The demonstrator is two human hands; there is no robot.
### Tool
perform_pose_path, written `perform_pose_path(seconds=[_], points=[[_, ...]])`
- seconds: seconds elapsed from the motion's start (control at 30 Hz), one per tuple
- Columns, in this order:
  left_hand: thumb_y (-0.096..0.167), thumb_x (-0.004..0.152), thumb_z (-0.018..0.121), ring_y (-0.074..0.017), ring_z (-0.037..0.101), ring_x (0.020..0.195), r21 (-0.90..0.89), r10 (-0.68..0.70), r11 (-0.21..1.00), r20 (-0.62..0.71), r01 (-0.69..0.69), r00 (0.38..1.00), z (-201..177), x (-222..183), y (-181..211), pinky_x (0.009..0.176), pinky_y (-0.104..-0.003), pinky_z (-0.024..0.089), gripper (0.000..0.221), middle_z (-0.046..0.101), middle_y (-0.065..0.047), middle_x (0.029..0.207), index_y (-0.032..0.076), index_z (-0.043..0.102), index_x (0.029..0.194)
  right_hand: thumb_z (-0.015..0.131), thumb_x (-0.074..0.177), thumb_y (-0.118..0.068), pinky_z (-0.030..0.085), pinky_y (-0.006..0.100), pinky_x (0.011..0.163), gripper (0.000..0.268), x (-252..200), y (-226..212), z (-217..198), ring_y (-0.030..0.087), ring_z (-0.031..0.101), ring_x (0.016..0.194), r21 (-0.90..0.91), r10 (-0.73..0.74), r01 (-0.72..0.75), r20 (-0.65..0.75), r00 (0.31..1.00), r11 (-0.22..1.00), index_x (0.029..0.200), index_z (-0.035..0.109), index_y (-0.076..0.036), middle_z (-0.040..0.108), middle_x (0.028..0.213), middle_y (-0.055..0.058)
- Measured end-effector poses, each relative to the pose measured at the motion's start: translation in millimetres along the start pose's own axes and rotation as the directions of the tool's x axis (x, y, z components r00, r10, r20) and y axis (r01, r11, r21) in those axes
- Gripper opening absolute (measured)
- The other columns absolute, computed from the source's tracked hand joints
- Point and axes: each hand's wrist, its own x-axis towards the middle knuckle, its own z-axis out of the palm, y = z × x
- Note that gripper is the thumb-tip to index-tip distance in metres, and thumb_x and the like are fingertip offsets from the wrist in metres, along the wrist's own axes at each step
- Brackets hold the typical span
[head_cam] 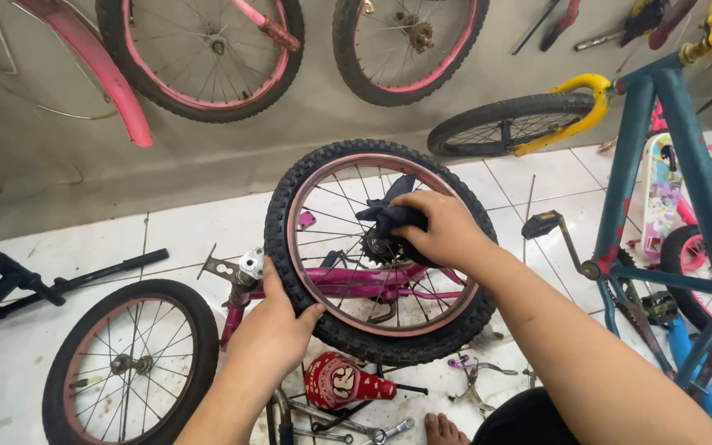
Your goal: Cleaning a bicycle wheel by brushing the hub and wiping the rim with a cloth.
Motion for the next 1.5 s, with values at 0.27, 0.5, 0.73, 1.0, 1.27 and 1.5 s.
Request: perform_pose_path(seconds=[0.27, 0.5, 0.73, 1.0, 1.27, 1.5], points=[[0.039, 0.096, 0.057, -0.0296, 0.078, 0.096, -0.064, 0.008, 0.998, 0.014, -0.007, 1.000, -1.5, -1.9, 0.1, 0.076, -0.038, 0.063, 0.103, 0.071, -0.019, 0.120, 0.003, -0.012, 0.164, 0.080, 0.078, -0.013, 0.056, 0.036, 0.079, 0.029, -3.1, 20.2, 36.1, 0.026, 0.071, 0.086, -0.002, -0.123, 0.127, -0.272, 0.955, 0.992, 0.104, 0.071, -0.002, 0.075, 0.100, 0.012], [0.039, 0.096, 0.057, -0.0254, 0.079, 0.100, -0.056, -0.035, 0.998, 0.050, 0.038, 0.998, -5.2, -2.0, 4.1, 0.076, -0.034, 0.064, 0.103, 0.069, -0.016, 0.127, 0.009, -0.014, 0.164, 0.074, 0.075, -0.011, 0.058, 0.035, 0.074, 0.032, 0.4, 6.4, 9.2, 0.025, 0.074, 0.083, 0.011, -0.071, 0.072, -0.092, 0.993, 0.997, 0.106, 0.075, -0.005, 0.078, 0.100, 0.009], [0.031, 0.094, 0.062, -0.0295, 0.076, 0.113, -0.179, -0.028, 0.983, 0.060, 0.038, 0.998, -4.3, 0.8, 0.4, 0.084, -0.038, 0.066, 0.102, 0.060, -0.022, 0.138, 0.013, -0.010, 0.164, 0.072, 0.073, -0.007, 0.058, 0.034, 0.078, 0.045, -0.9, 19.1, 1.3, 0.023, 0.073, 0.082, 0.068, -0.131, 0.131, 0.002, 0.991, 0.989, 0.118, 0.074, -0.013, 0.077, 0.101, 0.007], [0.024, 0.096, 0.062, -0.0254, 0.078, 0.077, -0.321, -0.066, 0.943, 0.088, 0.091, 0.994, -11.1, -3.5, 9.2, 0.063, -0.033, 0.060, 0.100, 0.071, -0.021, 0.123, 0.016, -0.010, 0.165, 0.075, 0.079, -0.009, 0.055, 0.037, 0.084, 0.029, -10.1, 18.6, 30.2, 0.026, 0.071, 0.093, 0.045, -0.100, 0.117, -0.279, 0.955, 0.992, 0.108, 0.071, -0.004, 0.076, 0.104, 0.010], [0.026, 0.096, 0.060, -0.0255, 0.077, 0.076, -0.279, -0.069, 0.956, 0.073, 0.086, 0.995, -10.5, -6.0, 9.0, 0.062, -0.034, 0.058, 0.097, 0.075, -0.020, 0.110, 0.015, -0.008, 0.164, 0.076, 0.077, -0.009, 0.058, 0.035, 0.079, 0.034, -8.7, 18.0, 26.9, 0.027, 0.074, 0.087, 0.083, -0.089, 0.117, -0.280, 0.956, 0.990, 0.110, 0.073, -0.002, 0.077, 0.104, 0.013], [0.022, 0.095, 0.064, -0.0251, 0.076, 0.073, -0.338, -0.078, 0.936, 0.076, 0.100, 0.994, -7.1, -3.6, 5.9, 0.061, -0.034, 0.057, 0.099, 0.074, -0.018, 0.114, 0.018, -0.008, 0.164, 0.072, 0.071, -0.001, 0.056, 0.032, 0.078, 0.050, -6.9, 24.8, -7.0, 0.021, 0.070, 0.083, 0.129, -0.141, 0.142, -0.015, 0.990, 0.981, 0.120, 0.073, -0.011, 0.076, 0.101, 0.007]])
